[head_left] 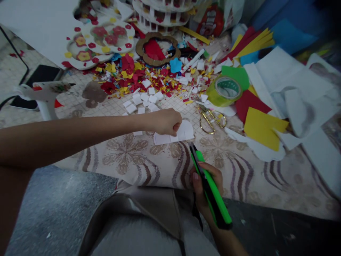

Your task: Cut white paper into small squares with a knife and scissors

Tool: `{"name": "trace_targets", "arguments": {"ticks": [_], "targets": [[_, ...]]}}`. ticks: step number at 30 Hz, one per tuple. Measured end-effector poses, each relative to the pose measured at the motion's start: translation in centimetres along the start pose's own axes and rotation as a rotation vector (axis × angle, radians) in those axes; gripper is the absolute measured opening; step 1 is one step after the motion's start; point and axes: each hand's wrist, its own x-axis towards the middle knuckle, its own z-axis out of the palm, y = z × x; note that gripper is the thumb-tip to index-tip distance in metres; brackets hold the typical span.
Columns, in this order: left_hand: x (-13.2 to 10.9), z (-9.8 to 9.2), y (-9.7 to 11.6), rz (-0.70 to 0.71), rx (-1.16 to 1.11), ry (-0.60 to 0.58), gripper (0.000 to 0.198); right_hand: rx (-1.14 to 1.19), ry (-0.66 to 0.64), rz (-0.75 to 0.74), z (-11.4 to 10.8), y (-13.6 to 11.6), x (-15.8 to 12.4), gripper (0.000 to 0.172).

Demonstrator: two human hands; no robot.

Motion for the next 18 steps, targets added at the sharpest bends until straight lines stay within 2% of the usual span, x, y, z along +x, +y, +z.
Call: {"name": "trace_targets", "arguments": {"ticks": [13, 18], "targets": [[0.15, -0.18, 0.21, -0.022, 0.043, -0.024, 0.01, 0.003, -0.016, -0.013, 0.07, -0.14, -0.03, 0.022], [0.35, -0.64, 0.5, -0.045, 0.08, -0.07, 0.017, 0.06, -0.147, -0.081, 0.63, 0.16, -0.3, 0.026]]}}
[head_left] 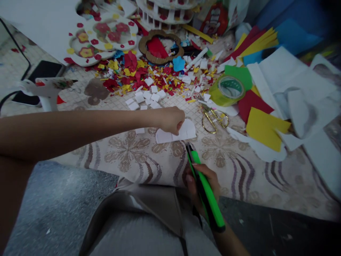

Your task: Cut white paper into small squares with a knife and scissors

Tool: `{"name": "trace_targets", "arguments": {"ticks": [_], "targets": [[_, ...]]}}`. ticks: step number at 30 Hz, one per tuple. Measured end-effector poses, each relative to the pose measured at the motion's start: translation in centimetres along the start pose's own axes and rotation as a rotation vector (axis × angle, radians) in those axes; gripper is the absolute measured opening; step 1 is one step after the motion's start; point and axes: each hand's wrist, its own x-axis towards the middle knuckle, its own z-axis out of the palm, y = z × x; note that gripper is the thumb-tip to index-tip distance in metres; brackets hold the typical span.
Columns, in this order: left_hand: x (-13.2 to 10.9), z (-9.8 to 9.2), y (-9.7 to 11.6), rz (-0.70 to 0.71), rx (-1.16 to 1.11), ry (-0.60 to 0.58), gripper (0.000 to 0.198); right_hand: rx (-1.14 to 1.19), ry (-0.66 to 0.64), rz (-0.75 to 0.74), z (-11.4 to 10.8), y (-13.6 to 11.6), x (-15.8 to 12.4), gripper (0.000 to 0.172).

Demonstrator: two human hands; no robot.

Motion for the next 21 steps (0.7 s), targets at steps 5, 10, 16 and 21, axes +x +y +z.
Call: {"name": "trace_targets", "arguments": {"ticks": [5, 10, 16, 21], "targets": [[0.2, -0.6, 0.4, 0.022, 0.07, -0.015, 0.018, -0.147, -0.128, -0.09, 1.3, 0.1, 0.5, 0.033], [0.6, -0.9, 0.7, 0.022, 0.112, -0.053, 0.014, -0.204, -0.218, -0.119, 2.0, -0.2, 1.4, 0.036], [0.6, -1.0, 0.9, 0.014, 0.1, -0.04, 0.02, -0.244, -0.215, -0.12, 2.5, -0.1, 1.6, 0.04], [0.8, -0.8, 0.5, 0.014, 0.062, -0.05, 0.015, -0.271, -0.215, -0.127, 2.8, -0.3, 1.8, 0.041]]}}
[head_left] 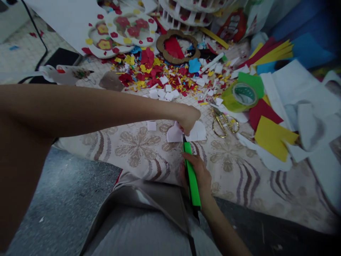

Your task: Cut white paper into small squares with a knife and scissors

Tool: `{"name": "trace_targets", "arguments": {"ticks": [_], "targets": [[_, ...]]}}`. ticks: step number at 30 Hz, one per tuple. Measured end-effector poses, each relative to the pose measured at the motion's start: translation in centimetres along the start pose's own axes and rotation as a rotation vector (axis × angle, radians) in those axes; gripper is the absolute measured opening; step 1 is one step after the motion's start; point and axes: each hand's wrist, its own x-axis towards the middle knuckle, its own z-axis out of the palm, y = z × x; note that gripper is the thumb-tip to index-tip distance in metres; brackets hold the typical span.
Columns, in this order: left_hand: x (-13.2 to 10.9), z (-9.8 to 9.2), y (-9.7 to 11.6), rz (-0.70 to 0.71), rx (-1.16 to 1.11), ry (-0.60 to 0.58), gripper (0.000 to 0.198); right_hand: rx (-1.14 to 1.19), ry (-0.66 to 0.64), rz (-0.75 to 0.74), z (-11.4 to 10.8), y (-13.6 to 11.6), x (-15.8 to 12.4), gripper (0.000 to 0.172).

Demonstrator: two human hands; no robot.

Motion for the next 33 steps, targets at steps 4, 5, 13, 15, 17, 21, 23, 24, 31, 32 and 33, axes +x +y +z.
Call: {"name": "trace_targets", "arguments": {"ticks": [4, 5, 13, 15, 17, 21, 23, 24, 31, 32, 33], "targets": [[0.0, 0.1, 0.0, -0.007, -0.015, -0.004, 0.014, -0.022, -0.009, -0.012, -0.1, -0.2, 0.2, 0.039], [0.0, 0.1, 0.0, -0.005, -0.014, -0.003, 0.014, -0.026, -0.009, -0.017, -0.1, -0.2, 0.2, 0.038], [0.2, 0.0, -0.1, 0.007, -0.008, -0.021, 0.029, -0.019, -0.081, -0.018, -0.2, 0.0, -0.2, 0.041], [0.0, -0.1, 0.0, -0.003, -0.005, -0.023, 0.03, -0.022, -0.103, -0.011, -0.3, -0.1, -0.1, 0.042], [-0.2, -0.1, 0.2, -0.016, 0.003, -0.014, 0.031, -0.038, -0.106, -0.002, -0.3, -0.2, 0.0, 0.041], [-0.9, -0.2, 0.6, -0.015, 0.043, -0.004, 0.033, -0.034, -0.085, -0.009, -0.4, -0.3, 0.1, 0.042], [-1.0, -0.2, 0.8, -0.012, 0.057, -0.014, 0.032, -0.006, -0.091, 0.0, -0.5, -0.4, 0.1, 0.044], [-1.1, -0.2, 0.8, -0.014, 0.057, -0.017, 0.032, 0.006, -0.092, 0.003, -0.6, -0.4, 0.1, 0.045], [-1.1, -0.1, 1.0, -0.015, 0.034, 0.009, 0.026, 0.019, -0.091, 0.021, -0.7, -0.6, -0.3, 0.041], [-1.1, -0.1, 1.0, -0.013, 0.031, 0.01, 0.026, 0.023, -0.087, 0.022, -0.8, -0.6, -0.4, 0.041], [-1.1, -0.1, 1.0, -0.013, 0.027, 0.01, 0.026, 0.025, -0.089, 0.022, -0.8, -0.7, -0.4, 0.04]]}}
